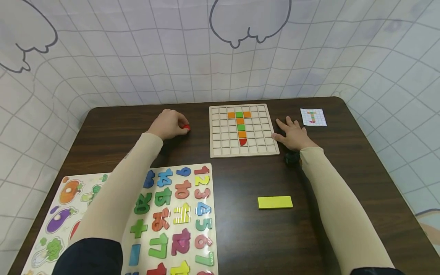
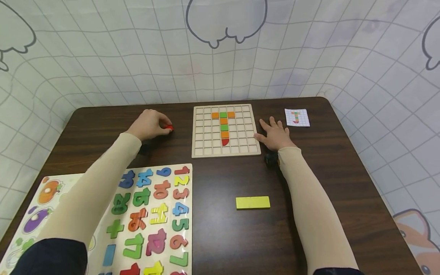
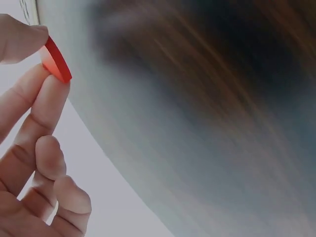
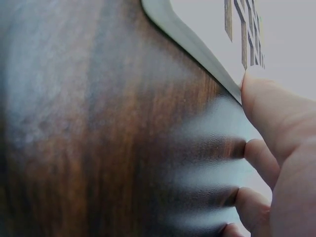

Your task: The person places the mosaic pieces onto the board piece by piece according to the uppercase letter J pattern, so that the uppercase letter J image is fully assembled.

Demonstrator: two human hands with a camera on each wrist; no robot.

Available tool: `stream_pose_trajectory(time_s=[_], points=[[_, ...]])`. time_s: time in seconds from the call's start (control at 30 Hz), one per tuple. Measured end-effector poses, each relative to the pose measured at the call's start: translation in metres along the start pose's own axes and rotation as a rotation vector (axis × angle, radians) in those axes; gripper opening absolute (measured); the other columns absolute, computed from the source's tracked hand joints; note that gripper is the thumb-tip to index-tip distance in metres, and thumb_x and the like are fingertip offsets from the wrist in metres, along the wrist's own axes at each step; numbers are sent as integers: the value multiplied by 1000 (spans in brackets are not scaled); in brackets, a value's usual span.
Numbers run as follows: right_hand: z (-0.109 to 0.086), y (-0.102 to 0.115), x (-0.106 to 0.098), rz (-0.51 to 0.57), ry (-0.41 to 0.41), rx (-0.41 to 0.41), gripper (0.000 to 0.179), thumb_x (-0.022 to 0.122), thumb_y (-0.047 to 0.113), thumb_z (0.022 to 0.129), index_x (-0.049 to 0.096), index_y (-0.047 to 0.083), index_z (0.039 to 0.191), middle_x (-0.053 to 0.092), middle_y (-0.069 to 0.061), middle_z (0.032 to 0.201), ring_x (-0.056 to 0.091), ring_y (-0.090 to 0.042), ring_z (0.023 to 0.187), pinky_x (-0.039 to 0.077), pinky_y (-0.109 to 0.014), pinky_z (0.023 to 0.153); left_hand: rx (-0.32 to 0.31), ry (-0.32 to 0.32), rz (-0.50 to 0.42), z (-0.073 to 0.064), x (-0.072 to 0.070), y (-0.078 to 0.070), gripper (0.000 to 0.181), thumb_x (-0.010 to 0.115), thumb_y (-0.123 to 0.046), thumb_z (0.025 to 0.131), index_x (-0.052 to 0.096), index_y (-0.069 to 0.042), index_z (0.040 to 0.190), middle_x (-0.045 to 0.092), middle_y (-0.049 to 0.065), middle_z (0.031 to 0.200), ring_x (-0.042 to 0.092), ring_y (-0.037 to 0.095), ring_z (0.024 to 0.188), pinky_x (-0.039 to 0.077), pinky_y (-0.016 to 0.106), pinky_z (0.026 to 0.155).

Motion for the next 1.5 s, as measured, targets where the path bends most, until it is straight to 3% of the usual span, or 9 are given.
stream_pose_trajectory(time_s=[0.17, 0.33, 0.73, 1.03, 1.3, 1.5], points=[[0, -1, -1, 1, -3, 11, 77, 41, 50, 110, 8, 11, 168, -10, -30, 171, -9, -60, 155, 0, -79, 122, 114, 17, 32, 5, 6, -37, 26, 78, -29, 91, 81, -13, 112, 79, 5, 107, 56, 26, 104, 49, 44, 99], [0, 1, 1, 7, 2, 16, 77, 41, 50, 110, 8, 11, 168, -11, -30, 171, -9, -60, 155, -1, -79, 122, 217, 50, 60, 9, 17, -75, 25, 80, -30, 91, 81, -13, 110, 79, 2, 106, 56, 23, 101, 51, 39, 95], [1, 7, 2, 10, 0, 12, 76, 41, 50, 111, 8, 12, 168, -10, -29, 171, -9, -59, 156, -1, -78, 122, 383, 140, 103, 10, 40, -139, 17, 79, -26, 92, 83, -14, 103, 79, 2, 101, 61, 22, 104, 54, 37, 96], [2, 14, 5, 19, -10, -5, 75, 42, 48, 111, 9, 12, 168, -10, -29, 172, -9, -58, 156, -1, -79, 122, 425, 175, 125, 11, 49, -154, 17, 76, -19, 94, 83, -13, 109, 81, 2, 105, 66, 24, 108, 50, 39, 107], [3, 14, 6, 19, -11, -8, 75, 42, 48, 111, 9, 12, 168, -9, -29, 172, -9, -58, 156, -1, -78, 122, 476, 150, 167, 10, 54, -158, 16, 78, -25, 95, 84, -12, 102, 81, 2, 96, 70, 21, 92, 47, 38, 108], [7, 19, 8, 15, -2, -25, 76, 42, 49, 110, 9, 11, 168, -9, -30, 171, -8, -59, 156, -1, -78, 122, 399, 131, 156, 4, 52, -154, 21, 79, -29, 94, 83, -12, 107, 81, 2, 99, 66, 22, 98, 53, 38, 99]])
Point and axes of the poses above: each hand's wrist, its own z-axis towards the middle knuckle, its own x-axis out of the palm, y = z × x, the point moved 6 cm from there along z, towards the middle knuckle
